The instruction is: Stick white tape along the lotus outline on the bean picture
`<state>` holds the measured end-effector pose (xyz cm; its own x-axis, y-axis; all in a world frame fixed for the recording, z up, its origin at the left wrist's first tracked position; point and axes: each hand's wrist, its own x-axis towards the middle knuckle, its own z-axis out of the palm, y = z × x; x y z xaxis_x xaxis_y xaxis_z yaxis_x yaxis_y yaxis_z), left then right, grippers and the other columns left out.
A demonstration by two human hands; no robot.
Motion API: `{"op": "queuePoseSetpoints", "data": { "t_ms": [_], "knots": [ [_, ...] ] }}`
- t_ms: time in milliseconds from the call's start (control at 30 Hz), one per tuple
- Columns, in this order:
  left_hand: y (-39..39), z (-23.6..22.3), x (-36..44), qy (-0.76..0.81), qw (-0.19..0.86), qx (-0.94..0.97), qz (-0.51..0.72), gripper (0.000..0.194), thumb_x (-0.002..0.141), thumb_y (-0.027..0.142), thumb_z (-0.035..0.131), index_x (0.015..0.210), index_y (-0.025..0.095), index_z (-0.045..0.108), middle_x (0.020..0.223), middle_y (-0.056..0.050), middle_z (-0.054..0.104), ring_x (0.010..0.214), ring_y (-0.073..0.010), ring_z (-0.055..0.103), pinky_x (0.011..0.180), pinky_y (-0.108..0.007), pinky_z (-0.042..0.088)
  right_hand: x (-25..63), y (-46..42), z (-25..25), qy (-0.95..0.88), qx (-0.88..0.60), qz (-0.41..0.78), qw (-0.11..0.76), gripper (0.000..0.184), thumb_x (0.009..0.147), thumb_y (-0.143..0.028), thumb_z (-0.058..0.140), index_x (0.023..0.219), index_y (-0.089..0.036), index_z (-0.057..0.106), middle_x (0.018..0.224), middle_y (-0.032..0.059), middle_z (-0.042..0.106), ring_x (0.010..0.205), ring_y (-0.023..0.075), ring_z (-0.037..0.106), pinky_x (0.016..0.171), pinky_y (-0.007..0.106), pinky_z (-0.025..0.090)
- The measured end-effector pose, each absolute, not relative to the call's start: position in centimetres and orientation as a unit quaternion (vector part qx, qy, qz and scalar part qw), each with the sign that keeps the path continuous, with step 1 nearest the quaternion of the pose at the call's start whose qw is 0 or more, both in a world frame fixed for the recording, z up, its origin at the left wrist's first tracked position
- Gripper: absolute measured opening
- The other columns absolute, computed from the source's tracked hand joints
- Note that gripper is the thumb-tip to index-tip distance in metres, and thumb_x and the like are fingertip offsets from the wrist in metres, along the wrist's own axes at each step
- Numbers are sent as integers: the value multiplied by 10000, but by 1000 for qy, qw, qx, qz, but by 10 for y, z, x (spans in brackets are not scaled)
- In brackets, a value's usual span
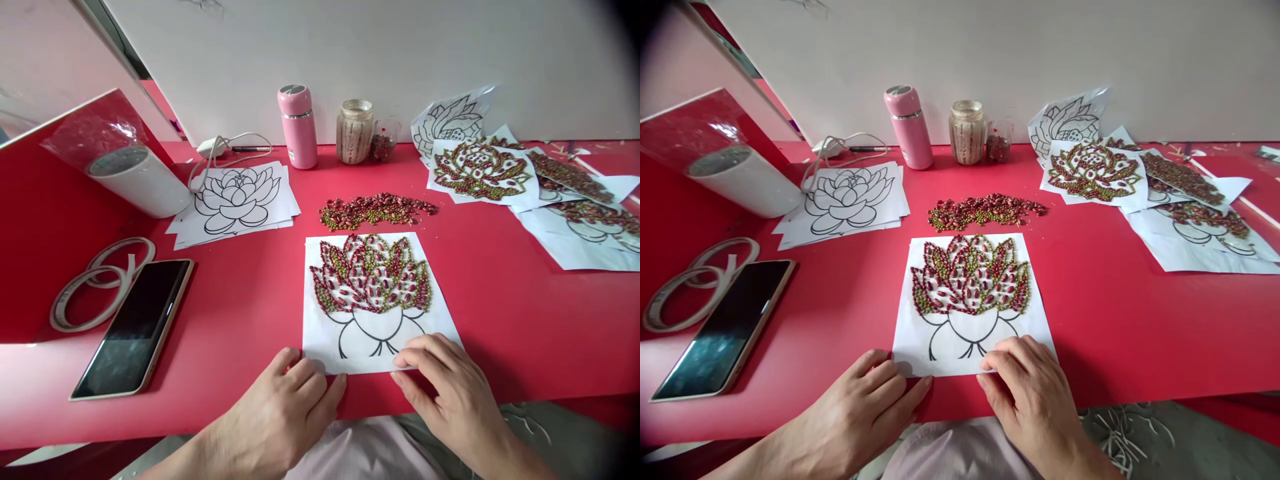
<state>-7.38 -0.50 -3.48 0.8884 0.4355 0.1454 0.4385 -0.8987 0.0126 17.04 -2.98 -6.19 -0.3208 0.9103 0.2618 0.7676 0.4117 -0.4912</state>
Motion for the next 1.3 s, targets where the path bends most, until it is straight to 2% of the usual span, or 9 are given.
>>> {"op": "queuePoseSetpoints", "data": {
  "t_ms": [167, 533, 667, 833, 967, 1033, 1100, 1167, 1300],
  "knots": [
    [-6, -33, -74, -229, 0, -971, -69, 299, 850, 160, 403, 1128, 122, 505, 715, -17, 530, 638, -130, 479, 685, -346, 403, 171, -30, -62, -801, -521, 140, 258, 88, 865, -221, 473, 821, -191, 544, 802, 28, 547, 742, 154, 515, 682, 294, 393],
    [-8, -32, -73, -252, -14, -965, -70, 292, 842, 140, 405, 1116, 116, 503, 718, -14, 531, 643, -131, 477, 681, -330, 387, 171, -29, -63, -805, -520, 124, 256, 103, 864, -238, 471, 811, -197, 550, 801, 31, 559, 735, 153, 537, 670, 287, 418],
    [-14, -39, -72, -282, -8, -951, -126, 219, 818, 142, 463, 1017, 111, 549, 706, -9, 539, 637, -130, 466, 688, -336, 377, 172, -30, -64, -796, -518, 115, 291, 44, 848, -211, 505, 873, -195, 537, 807, 34, 556, 746, 157, 539, 674, 297, 439],
    [-22, -47, -67, -333, 18, -926, -177, 259, 818, 137, 474, 1066, 87, 529, 699, -8, 550, 637, -124, 477, 713, -339, 391, 178, -34, -62, -769, -511, 95, 373, 148, 832, -168, 517, 978, -185, 504, 869, 60, 553, 813, 180, 549, 717, 324, 473],
    [-25, -49, -66, -344, 35, -918, -195, 227, 824, 154, 471, 1033, 105, 545, 668, -1, 536, 612, -119, 461, 682, -323, 403, 172, -37, -53, -735, -529, 20, 423, 217, 818, -155, 527, 1033, -173, 502, 937, 91, 534, 877, 202, 541, 754, 339, 476],
    [-25, -50, -66, -343, 38, -918, -196, 229, 823, 163, 477, 1034, 105, 544, 666, -1, 531, 610, -119, 457, 676, -322, 406, 161, -38, -47, -756, -518, 43, 397, 178, 830, -173, 518, 1007, -184, 519, 919, 83, 536, 850, 190, 544, 733, 322, 476],
    [-26, -51, -67, -339, 38, -920, -195, 237, 823, 165, 476, 1045, 110, 540, 668, 0, 528, 608, -120, 453, 671, -325, 406, 148, -37, -44, -790, -503, 124, 327, 100, 854, -186, 478, 935, -195, 536, 848, 54, 546, 767, 158, 547, 674, 279, 470],
    [-26, -52, -67, -337, 33, -921, -192, 232, 826, 166, 467, 1040, 119, 543, 669, 1, 524, 607, -123, 446, 664, -327, 405, 136, -35, -43, -803, -499, 188, 265, 103, 868, -176, 434, 854, -196, 534, 764, 21, 541, 680, 131, 531, 612, 244, 446],
    [-28, -54, -66, -339, 29, -920, -194, 190, 824, 156, 463, 983, 118, 560, 675, -1, 522, 615, -126, 434, 666, -332, 398, 122, -28, -39, -816, -509, 188, 201, 140, 847, -140, 408, 753, -191, 498, 700, -5, 527, 610, 117, 507, 569, 230, 389]
  ]
}}
